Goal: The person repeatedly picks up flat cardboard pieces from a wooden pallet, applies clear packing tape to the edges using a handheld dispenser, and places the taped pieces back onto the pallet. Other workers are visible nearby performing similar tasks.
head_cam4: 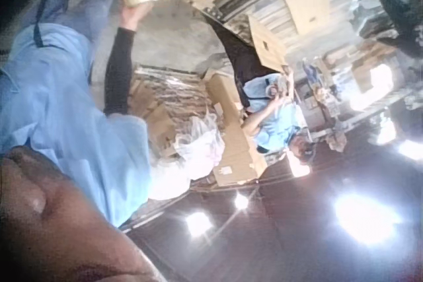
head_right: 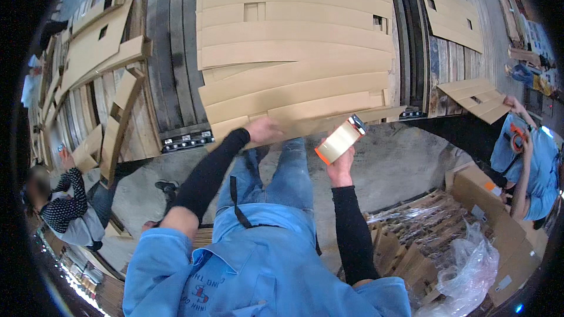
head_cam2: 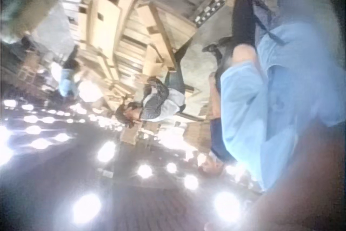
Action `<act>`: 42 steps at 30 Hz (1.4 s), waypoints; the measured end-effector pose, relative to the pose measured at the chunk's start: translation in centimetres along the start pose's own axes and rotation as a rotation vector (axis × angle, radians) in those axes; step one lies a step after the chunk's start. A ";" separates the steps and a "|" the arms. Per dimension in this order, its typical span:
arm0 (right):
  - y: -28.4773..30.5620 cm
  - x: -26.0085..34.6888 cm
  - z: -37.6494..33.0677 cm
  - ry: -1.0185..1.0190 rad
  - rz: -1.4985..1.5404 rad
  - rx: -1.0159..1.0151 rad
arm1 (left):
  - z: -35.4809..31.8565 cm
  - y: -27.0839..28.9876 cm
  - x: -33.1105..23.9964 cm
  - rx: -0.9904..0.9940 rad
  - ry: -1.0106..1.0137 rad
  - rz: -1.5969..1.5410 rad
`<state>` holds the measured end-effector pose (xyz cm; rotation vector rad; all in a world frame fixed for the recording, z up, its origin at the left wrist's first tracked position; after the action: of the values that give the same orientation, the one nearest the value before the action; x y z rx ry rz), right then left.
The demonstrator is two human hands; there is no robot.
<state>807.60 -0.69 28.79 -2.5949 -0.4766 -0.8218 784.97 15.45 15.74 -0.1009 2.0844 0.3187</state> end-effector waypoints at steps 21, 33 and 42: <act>-1.3 -3.9 8.1 0.214 0.011 -0.044 | 2.7 4.5 -9.4 -0.437 -0.090 1.024; 2.6 -6.4 8.6 0.146 0.265 0.079 | 1.4 -6.2 -12.1 -0.600 0.029 0.667; 2.1 -4.1 7.2 0.227 0.338 0.093 | 2.4 -3.4 -8.3 -0.405 -0.164 0.946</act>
<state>808.74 -0.11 20.29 -2.3667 -0.0090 -0.9329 791.91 12.38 21.06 0.6675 1.7486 1.2650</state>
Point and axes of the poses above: each hand's wrist, its own z-axis towards the middle knuckle, its own y-axis out of the back of the hand, x = y × z, the point moved 2 cm from there along z, towards the middle knuckle, and after that the axes turned 2 degrees about -z, right-handed, at the moved point
